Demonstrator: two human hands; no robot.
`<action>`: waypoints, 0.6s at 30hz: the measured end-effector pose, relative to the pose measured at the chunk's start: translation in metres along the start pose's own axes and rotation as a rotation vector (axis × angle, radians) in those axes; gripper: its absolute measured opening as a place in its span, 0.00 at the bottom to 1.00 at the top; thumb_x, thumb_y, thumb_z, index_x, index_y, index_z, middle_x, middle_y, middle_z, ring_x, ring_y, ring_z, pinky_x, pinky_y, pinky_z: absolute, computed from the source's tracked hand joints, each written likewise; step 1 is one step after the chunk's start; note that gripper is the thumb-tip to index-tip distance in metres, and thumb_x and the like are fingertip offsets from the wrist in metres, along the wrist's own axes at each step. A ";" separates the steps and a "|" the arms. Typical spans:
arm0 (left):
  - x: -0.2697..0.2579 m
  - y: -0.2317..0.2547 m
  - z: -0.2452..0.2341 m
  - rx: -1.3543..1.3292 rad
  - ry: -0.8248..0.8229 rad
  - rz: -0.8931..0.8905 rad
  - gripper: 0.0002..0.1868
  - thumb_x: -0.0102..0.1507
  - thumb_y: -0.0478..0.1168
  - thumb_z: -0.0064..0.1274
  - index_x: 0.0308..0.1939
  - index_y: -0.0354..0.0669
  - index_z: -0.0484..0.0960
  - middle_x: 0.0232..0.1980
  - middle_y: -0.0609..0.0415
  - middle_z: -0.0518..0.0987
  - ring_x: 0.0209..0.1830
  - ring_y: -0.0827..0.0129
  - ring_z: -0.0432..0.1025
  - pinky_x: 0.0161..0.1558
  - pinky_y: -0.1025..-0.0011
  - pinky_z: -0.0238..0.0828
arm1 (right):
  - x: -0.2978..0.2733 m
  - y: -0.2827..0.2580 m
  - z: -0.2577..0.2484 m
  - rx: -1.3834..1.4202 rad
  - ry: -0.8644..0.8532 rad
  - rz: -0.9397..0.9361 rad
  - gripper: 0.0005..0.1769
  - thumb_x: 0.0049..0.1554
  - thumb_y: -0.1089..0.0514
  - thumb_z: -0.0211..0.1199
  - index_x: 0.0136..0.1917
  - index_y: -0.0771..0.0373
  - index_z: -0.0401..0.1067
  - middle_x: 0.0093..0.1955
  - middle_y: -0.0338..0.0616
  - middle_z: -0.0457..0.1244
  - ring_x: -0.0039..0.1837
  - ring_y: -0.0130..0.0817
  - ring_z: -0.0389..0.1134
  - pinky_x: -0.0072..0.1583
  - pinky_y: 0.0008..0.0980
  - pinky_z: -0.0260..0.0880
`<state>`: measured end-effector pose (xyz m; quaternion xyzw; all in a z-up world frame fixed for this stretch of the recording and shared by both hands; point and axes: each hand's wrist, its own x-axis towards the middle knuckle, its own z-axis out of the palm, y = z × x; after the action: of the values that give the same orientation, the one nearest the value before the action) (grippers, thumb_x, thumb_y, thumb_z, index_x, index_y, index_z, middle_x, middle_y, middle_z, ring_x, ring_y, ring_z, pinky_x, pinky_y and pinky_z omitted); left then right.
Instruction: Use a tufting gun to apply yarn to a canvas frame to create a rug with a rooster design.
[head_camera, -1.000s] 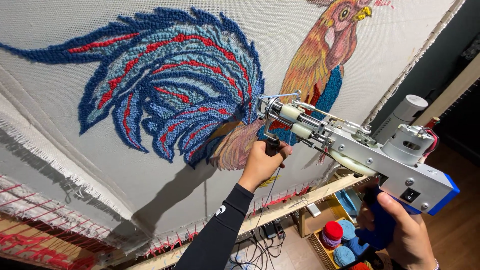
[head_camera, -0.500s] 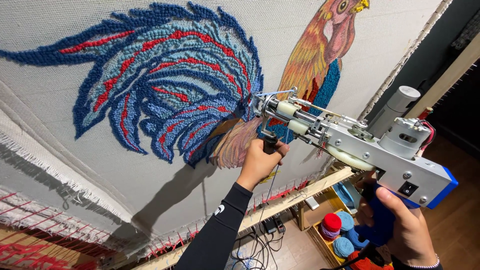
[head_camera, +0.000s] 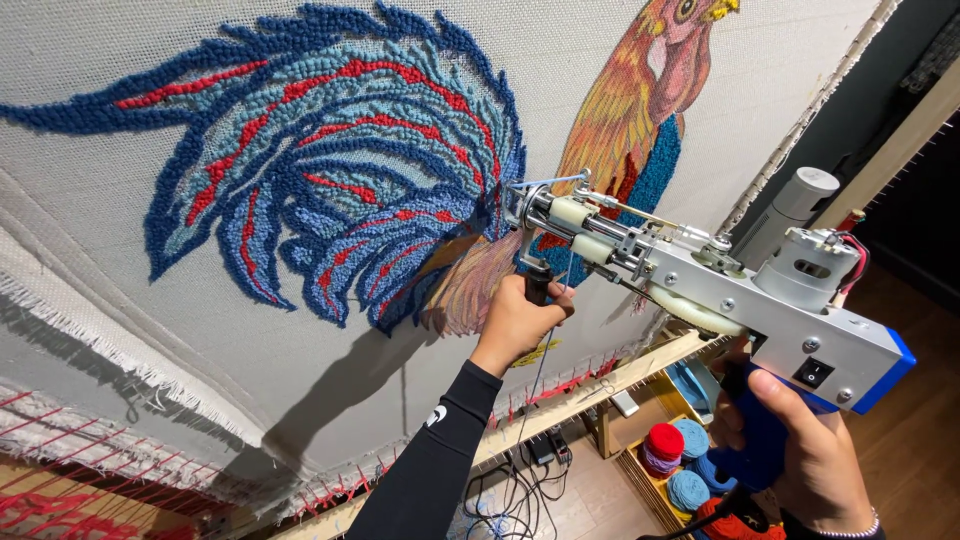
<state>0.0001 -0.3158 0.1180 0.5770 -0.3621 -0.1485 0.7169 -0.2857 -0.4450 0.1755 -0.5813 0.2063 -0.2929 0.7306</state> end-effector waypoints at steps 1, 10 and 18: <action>0.001 -0.002 -0.001 0.000 -0.001 0.000 0.05 0.57 0.35 0.60 0.29 0.37 0.81 0.31 0.58 0.82 0.27 0.79 0.73 0.31 0.75 0.72 | 0.001 0.002 -0.002 0.000 0.001 0.000 0.25 0.60 0.50 0.60 0.60 0.74 0.71 0.33 0.49 0.59 0.34 0.36 0.59 0.39 0.38 0.62; 0.006 0.014 -0.002 -0.042 0.012 0.055 0.16 0.61 0.44 0.66 0.42 0.35 0.80 0.33 0.58 0.79 0.25 0.82 0.69 0.26 0.76 0.67 | -0.010 0.004 0.026 -0.012 0.051 -0.075 0.18 0.58 0.56 0.64 0.56 0.71 0.70 0.35 0.47 0.61 0.35 0.37 0.62 0.37 0.38 0.64; 0.023 0.009 -0.023 0.036 0.140 -0.043 0.19 0.59 0.45 0.66 0.46 0.33 0.81 0.30 0.61 0.78 0.21 0.81 0.69 0.19 0.76 0.66 | -0.013 0.016 0.062 -0.556 0.094 -0.135 0.11 0.55 0.57 0.69 0.46 0.68 0.76 0.34 0.48 0.65 0.35 0.36 0.66 0.38 0.36 0.68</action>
<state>0.0303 -0.3112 0.1332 0.6064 -0.3011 -0.1168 0.7266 -0.2526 -0.3886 0.1747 -0.7574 0.2732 -0.3000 0.5115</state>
